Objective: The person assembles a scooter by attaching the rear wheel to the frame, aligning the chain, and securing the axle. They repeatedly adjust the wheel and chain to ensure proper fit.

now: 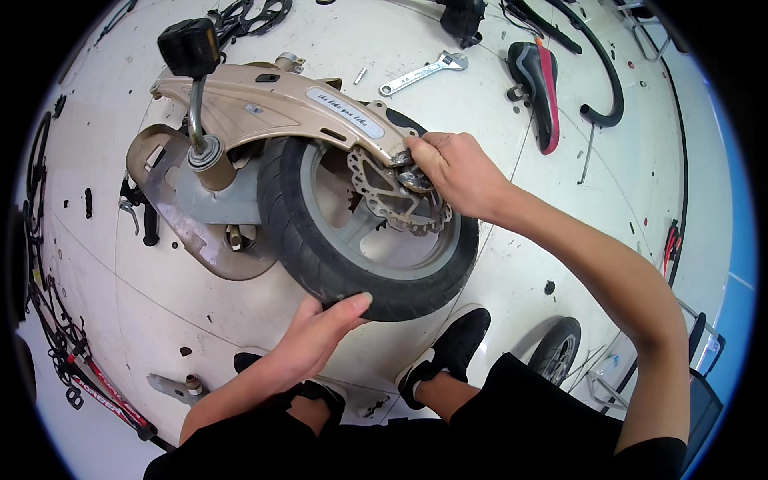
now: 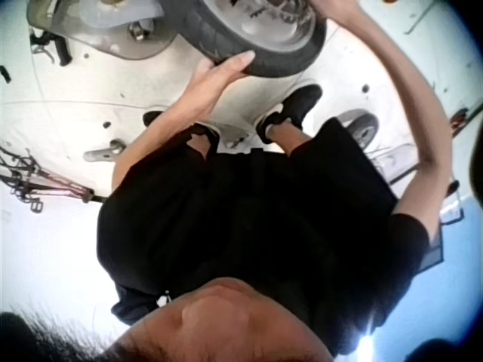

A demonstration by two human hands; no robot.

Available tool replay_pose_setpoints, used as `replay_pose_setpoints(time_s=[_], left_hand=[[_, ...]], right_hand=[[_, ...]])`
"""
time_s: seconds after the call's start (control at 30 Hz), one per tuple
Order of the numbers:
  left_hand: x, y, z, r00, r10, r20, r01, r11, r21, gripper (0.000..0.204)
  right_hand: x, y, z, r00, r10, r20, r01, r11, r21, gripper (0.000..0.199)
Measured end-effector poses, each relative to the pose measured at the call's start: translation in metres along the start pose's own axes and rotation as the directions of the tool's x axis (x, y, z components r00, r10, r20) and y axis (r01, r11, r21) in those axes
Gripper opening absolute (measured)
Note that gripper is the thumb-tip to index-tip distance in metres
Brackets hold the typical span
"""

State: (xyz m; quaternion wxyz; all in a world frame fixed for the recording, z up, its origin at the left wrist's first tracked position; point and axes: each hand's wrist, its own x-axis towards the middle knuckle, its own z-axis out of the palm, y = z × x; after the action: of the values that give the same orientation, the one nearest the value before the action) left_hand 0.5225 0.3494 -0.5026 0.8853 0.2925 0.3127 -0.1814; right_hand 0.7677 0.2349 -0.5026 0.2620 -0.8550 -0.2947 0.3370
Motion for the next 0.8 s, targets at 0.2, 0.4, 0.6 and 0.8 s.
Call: replay_pose_setpoints(time_s=[0.2, 0.4, 0.6, 0.8], left_hand=[[0.037, -0.009, -0.052, 0.975, 0.0, 0.223, -0.05, 0.975, 0.218, 0.064], [0.073, -0.013, -0.05, 0.91, 0.368, -0.193, -0.292, 0.896, 0.334, 0.041], [0.029, 0.032, -0.031, 0.939, 0.251, -0.237, -0.309, 0.917, -0.252, 0.038], [0.013, 0.044, -0.026, 0.272, 0.939, 0.211, -0.477, -0.059, 0.877, 0.052]], right_hand=[[0.009, 0.017, -0.005, 0.996, -0.065, -0.059, 0.064, 0.998, -0.014, 0.048], [0.017, 0.023, -0.008, 0.996, -0.076, -0.05, 0.075, 0.997, -0.008, 0.046], [0.014, 0.021, -0.011, 0.998, -0.059, -0.012, 0.058, 0.998, -0.006, 0.046], [0.009, 0.016, -0.015, 1.0, -0.027, -0.008, 0.026, 0.998, -0.056, 0.047]])
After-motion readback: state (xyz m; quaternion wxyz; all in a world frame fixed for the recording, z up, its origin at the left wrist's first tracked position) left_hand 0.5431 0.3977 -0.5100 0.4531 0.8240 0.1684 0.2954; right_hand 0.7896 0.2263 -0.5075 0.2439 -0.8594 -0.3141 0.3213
